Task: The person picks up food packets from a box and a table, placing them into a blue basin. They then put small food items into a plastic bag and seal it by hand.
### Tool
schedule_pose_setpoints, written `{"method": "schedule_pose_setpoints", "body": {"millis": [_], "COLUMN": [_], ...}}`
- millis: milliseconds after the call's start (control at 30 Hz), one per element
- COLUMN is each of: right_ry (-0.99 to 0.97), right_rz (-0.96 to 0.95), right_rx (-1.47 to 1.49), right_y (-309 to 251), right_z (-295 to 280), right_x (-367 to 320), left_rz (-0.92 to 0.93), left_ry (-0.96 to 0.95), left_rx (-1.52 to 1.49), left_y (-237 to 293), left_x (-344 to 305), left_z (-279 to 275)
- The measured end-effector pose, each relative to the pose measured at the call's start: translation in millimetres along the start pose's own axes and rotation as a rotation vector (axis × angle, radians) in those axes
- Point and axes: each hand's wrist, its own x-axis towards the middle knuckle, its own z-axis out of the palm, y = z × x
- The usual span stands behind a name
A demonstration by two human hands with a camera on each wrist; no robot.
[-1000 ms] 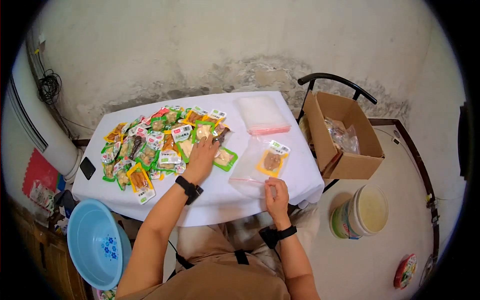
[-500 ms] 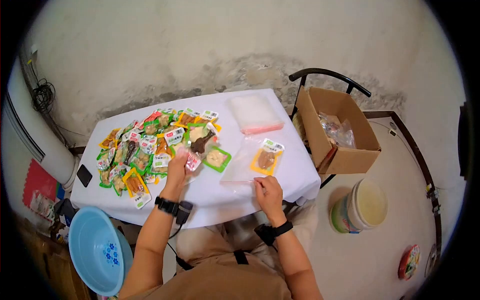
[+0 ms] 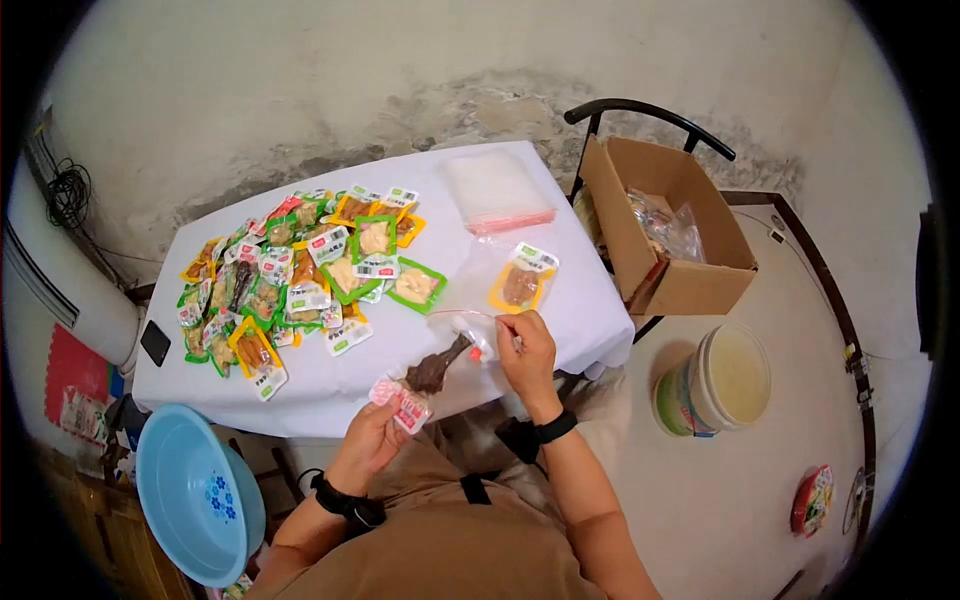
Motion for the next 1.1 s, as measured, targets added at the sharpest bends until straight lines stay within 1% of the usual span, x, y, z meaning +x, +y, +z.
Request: {"method": "schedule_pose_setpoints", "body": {"millis": [67, 133, 200, 267, 367, 500, 567, 600, 667, 700, 767, 800, 867, 900, 967, 1000, 1067, 1100], "right_ry": [0.013, 0.005, -0.018, -0.041, -0.037, -0.04, -0.038, -0.045, -0.043, -0.045, -0.043, -0.051, -0.06, -0.049, -0.041, -0.048, -0.063, -0.051], "right_rz": [-0.016, -0.088, -0.1, -0.115, -0.126, -0.151, -0.18, -0.183, -0.194, -0.196, -0.203, -0.192, -0.182, -0.196, -0.208, -0.197, -0.184, -0.166], "right_rx": [0.008, 0.003, -0.023, -0.046, -0.042, -0.026, -0.027, -0.047, -0.07, -0.051, -0.035, -0.047, -0.056, -0.064, -0.071, -0.082, -0.085, -0.091], "right_y": [0, 2, 2, 1, 1, -2, -1, 1, 2, 1, 2, 2, 4, 4, 5, 6, 6, 5], "right_z": [-1, -2, -4, -4, -5, -7, -7, -7, -5, -5, -5, -5, -3, -3, -2, -1, -1, -3], "right_x": [-1, -1, -3, -4, -3, 1, 1, -1, -1, -1, -2, -4, -4, -4, -5, -5, -5, -5], "left_rz": [0.006, -0.01, -0.02, 0.022, 0.038, 0.054, 0.093, 0.097, 0.422, 0.427, 0.168, 0.17, 0.154, 0.156, 0.638, 0.639, 0.299, 0.304], "left_ry": [0.058, 0.057, 0.061, -0.012, 0.023, -0.018, -0.089, -0.094, -0.189, -0.194, -0.125, -0.13, 0.036, 0.037, -0.155, -0.151, -0.282, -0.267], "left_rx": [0.034, 0.053, 0.073, 0.076, 0.073, 0.004, -0.029, -0.028, 0.825, 0.826, -0.126, -0.126, -0.181, -0.181, 0.818, 0.817, 0.028, 0.027], "left_y": [-1, -2, -3, -5, -14, -28, -35, -37, -41, -44, -50, -48, -43, -43, -46, -44, -42, -33], "left_x": [10, 20, 31, 45, 70, 107, 130, 140, 164, 177, 198, 202, 207, 210, 219, 215, 202, 180], "left_z": [18, 27, 34, 40, 52, 68, 66, 59, 43, 40, 43, 50, 59, 50, 25, 30, 34, 42]}}
